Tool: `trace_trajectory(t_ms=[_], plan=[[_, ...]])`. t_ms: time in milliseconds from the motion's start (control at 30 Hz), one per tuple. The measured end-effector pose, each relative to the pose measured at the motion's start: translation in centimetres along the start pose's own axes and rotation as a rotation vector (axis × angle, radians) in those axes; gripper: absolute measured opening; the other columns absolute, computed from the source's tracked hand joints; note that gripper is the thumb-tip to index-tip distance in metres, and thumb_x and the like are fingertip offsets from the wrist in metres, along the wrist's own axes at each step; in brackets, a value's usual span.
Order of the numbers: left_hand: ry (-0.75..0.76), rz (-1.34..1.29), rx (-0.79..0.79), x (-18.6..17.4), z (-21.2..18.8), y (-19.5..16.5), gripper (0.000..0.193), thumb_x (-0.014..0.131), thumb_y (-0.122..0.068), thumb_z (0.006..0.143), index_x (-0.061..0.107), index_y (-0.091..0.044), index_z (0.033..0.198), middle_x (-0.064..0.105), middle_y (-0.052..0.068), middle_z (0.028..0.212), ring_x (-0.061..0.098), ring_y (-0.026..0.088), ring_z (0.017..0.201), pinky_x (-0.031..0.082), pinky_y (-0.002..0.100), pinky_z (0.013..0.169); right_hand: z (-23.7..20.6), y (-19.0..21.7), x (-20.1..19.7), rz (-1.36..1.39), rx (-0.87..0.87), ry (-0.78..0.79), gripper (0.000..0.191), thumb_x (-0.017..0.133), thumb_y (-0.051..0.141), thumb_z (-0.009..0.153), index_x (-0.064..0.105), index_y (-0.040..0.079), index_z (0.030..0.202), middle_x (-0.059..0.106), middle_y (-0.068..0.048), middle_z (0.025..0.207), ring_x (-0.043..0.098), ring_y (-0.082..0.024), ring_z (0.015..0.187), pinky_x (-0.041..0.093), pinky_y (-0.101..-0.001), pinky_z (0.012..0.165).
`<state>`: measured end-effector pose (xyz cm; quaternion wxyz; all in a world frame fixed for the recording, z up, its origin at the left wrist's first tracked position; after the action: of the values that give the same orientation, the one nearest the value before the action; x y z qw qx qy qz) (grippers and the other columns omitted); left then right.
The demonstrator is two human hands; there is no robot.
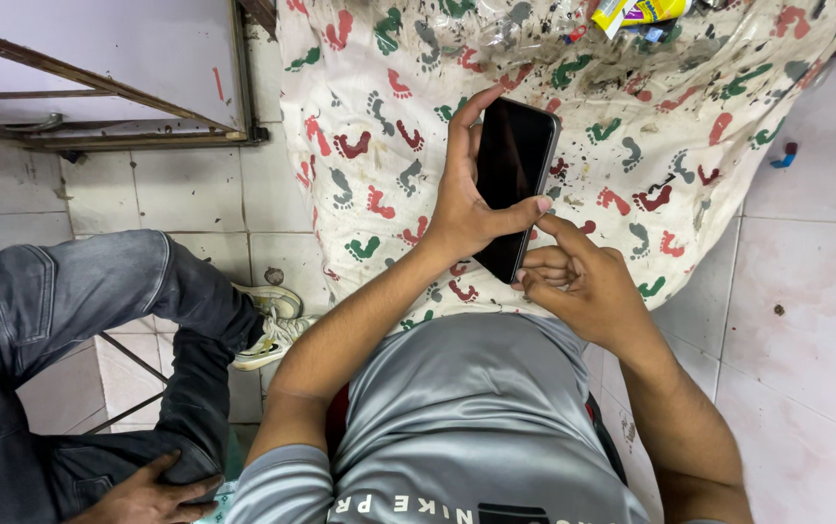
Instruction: The person uses a screwdriver to remove screws from the back of a disassembled smartphone, then flips the phone and presses the screen with a finger. The phone remains in the person's hands throughout.
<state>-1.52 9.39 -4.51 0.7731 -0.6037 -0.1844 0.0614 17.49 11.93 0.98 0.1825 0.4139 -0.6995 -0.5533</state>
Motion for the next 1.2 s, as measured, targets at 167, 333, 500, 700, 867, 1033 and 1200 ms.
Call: trace_trajectory(t_ms=[167,333,500,700,867,1033,1200], plan=[[0.007,0.009,-0.008,0.0,-0.1,-0.4,0.109,0.088,-0.019,0.081,0.019,-0.012,0.164,0.055,0.009,0.122,0.061,0.017,0.113,0.054,0.029,0.102,0.1,0.3,-0.5,0.025,0.003,0.043,0.069,0.069,-0.005,0.087,0.042,-0.001,0.15,0.077,-0.012,0.102,0.078,-0.017,0.093,0.065,-0.029,0.085],[0.006,0.002,0.02,0.1,0.0,-0.7,0.106,0.088,-0.017,0.082,0.019,-0.011,0.162,0.053,0.011,0.13,0.059,0.018,0.121,0.053,0.031,0.106,0.2,0.5,-0.7,-0.07,-0.001,0.019,0.069,0.072,-0.004,0.084,0.045,0.0,0.148,0.078,-0.012,0.1,0.079,-0.017,0.091,0.064,-0.0291,0.085],[0.0,-0.008,0.028,0.2,-0.2,-0.9,0.107,0.088,-0.014,0.084,0.018,-0.012,0.164,0.052,0.012,0.13,0.057,0.019,0.122,0.053,0.032,0.107,0.2,0.3,-0.4,-0.093,-0.007,-0.001,0.072,0.074,-0.003,0.083,0.045,-0.001,0.148,0.077,-0.013,0.1,0.077,-0.018,0.093,0.064,-0.0299,0.085],[-0.016,0.024,0.02,0.3,-0.4,-1.3,0.107,0.088,-0.013,0.082,0.018,-0.01,0.163,0.052,0.012,0.129,0.057,0.018,0.121,0.053,0.033,0.111,0.0,-0.3,-0.4,-0.009,0.033,0.053,0.065,0.07,0.0,0.09,0.042,0.0,0.149,0.079,-0.011,0.099,0.078,-0.016,0.091,0.065,-0.0293,0.083],[-0.029,-0.017,-0.005,0.6,-0.6,-1.6,0.108,0.089,-0.01,0.081,0.018,-0.009,0.163,0.055,0.011,0.129,0.06,0.017,0.117,0.054,0.031,0.108,0.0,-1.0,-0.6,-0.004,0.015,0.038,0.064,0.07,-0.003,0.088,0.044,-0.001,0.147,0.078,-0.012,0.099,0.079,-0.018,0.093,0.065,-0.0304,0.084],[-0.039,-0.054,-0.023,0.8,-0.8,-1.6,0.108,0.088,-0.009,0.08,0.019,-0.009,0.163,0.056,0.01,0.125,0.06,0.016,0.116,0.054,0.031,0.108,0.0,-1.6,-0.8,0.091,-0.047,0.058,0.065,0.07,-0.007,0.087,0.044,-0.003,0.146,0.076,-0.014,0.101,0.077,-0.019,0.095,0.065,-0.0315,0.087],[-0.047,-0.062,-0.04,0.9,-1.1,-1.4,0.108,0.089,-0.008,0.081,0.019,-0.01,0.163,0.056,0.009,0.125,0.06,0.016,0.117,0.052,0.031,0.109,-0.1,-1.8,-0.9,0.137,-0.019,0.064,0.062,0.069,-0.008,0.087,0.044,-0.004,0.143,0.077,-0.014,0.098,0.077,-0.018,0.093,0.065,-0.031,0.084]])
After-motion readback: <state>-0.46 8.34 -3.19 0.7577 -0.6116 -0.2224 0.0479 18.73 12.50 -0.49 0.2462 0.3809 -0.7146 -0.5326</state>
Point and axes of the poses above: each hand's wrist, its own z-axis towards the middle knuckle, its own x-axis out of the palm, y = z × x, the point moved 1 cm from there along z, towards the middle knuckle
